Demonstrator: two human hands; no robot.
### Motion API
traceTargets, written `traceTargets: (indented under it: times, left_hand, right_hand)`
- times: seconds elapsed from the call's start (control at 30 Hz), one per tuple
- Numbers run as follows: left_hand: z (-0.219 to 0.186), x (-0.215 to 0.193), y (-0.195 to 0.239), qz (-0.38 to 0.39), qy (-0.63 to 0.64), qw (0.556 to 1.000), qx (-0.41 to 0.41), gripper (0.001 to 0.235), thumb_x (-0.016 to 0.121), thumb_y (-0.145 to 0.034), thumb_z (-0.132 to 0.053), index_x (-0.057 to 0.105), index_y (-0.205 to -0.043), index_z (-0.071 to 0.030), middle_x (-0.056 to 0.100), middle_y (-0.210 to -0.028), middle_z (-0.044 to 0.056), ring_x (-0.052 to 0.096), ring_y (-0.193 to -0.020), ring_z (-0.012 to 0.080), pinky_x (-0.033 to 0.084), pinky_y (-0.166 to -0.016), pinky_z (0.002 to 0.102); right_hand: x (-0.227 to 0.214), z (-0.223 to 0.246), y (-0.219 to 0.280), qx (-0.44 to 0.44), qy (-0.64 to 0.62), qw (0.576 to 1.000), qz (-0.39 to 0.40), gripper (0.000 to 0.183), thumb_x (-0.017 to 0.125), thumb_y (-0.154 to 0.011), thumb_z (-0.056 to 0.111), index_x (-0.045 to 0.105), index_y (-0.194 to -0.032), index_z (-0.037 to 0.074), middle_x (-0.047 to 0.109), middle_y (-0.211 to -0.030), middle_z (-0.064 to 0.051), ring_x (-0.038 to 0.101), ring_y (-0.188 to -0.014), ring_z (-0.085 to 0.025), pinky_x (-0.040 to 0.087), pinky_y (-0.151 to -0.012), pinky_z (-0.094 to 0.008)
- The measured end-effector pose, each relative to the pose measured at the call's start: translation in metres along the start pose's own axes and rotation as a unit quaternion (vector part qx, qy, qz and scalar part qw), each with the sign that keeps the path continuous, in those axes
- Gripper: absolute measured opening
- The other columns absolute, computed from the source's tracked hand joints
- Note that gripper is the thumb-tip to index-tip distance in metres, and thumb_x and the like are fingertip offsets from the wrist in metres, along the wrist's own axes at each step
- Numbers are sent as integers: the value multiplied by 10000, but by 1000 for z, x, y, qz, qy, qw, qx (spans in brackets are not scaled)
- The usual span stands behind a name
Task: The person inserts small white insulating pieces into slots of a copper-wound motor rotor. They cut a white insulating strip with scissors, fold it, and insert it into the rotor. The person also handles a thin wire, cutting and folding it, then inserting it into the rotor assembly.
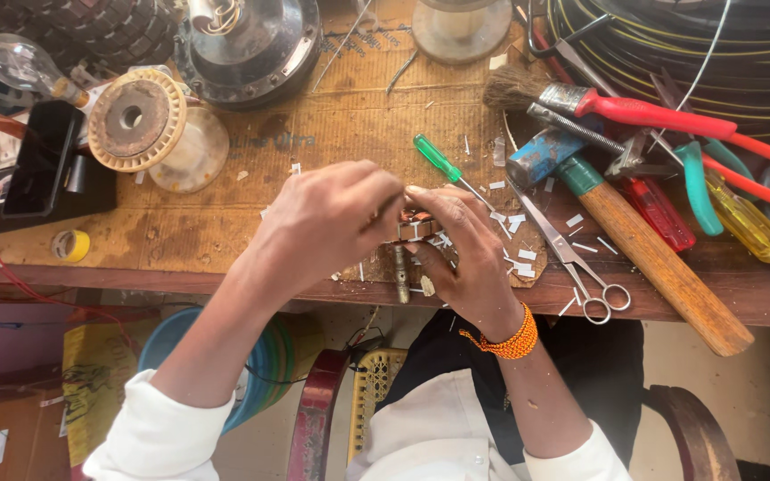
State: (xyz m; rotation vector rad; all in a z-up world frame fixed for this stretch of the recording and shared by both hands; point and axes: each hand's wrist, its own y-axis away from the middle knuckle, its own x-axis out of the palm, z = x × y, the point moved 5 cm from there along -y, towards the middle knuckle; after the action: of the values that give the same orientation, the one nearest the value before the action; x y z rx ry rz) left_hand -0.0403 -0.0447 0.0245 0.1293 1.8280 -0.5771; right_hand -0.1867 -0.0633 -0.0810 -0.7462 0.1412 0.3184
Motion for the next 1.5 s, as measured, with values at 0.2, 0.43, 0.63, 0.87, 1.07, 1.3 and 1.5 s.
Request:
traceTargets:
  times: [0.2,0.43,0.63,0.87,1.07,1.3,1.5]
  left_hand:
    - [2,-3,13,13,98,995,-29,224,814,-891,-236,726,-1045,-98,705,-968,68,677,-912,253,541,-773,387]
    - [3,7,43,-94,91,991,14,446,868,-797,-182,685,-1197,-116,690,-1179,52,618,-1119,290,512,-986,423]
    - [13,30,56,-172,127,977,14,439,873,-819,-134,690,-1216,-94,687,-1190,73,653,-1091,265,555,-954,391]
    - [16,41,61,-211,115,970,29,444,893,-805,-163,709,-1202,-92,689,-1160,50,656,-1053,242,561,-923,373]
    - [11,45,59,-259,100,959,51,430,897,-796,-177,736,-1192,-129,694,-1141,23,647,-1026,223,569,-916,357]
    - [11,50,63,-285,91,953,41,413,891,-803,-151,733,-1183,-115,694,-1145,34,647,-1040,226,569,-919,359]
    - [9,56,69,-274,80,958,-4,411,802,-863,-78,655,-1246,-64,659,-1163,86,627,-1069,281,514,-948,402]
  right_hand:
    - [-4,0,-4,23,-46,999,3,609,802,-870,22,558,-1425,72,709,-1276,-54,634,-1265,-268,509,-1115,-414]
    - [-7,5,-11,-14,-28,999,30,468,799,-820,22,651,-1258,90,714,-1256,-58,638,-1246,-252,479,-1113,-427]
    - [-9,13,-17,-28,-20,999,40,394,802,-846,56,670,-1216,88,710,-1249,-60,645,-1235,-259,505,-1090,-408]
    - [-13,14,-19,-56,32,997,37,408,840,-821,107,685,-1197,75,717,-1211,-67,651,-1161,-296,534,-1030,-406]
    - [-16,11,-22,-78,30,995,44,406,839,-820,91,680,-1194,87,726,-1196,-60,668,-1144,-276,563,-994,-390]
    - [-14,18,-23,-108,87,990,30,379,839,-813,111,701,-1166,96,727,-1175,-40,667,-1115,-260,541,-972,-394]
    - [-11,25,-23,-81,113,989,51,376,837,-804,92,708,-1158,97,733,-1171,-29,670,-1126,-252,513,-983,-397]
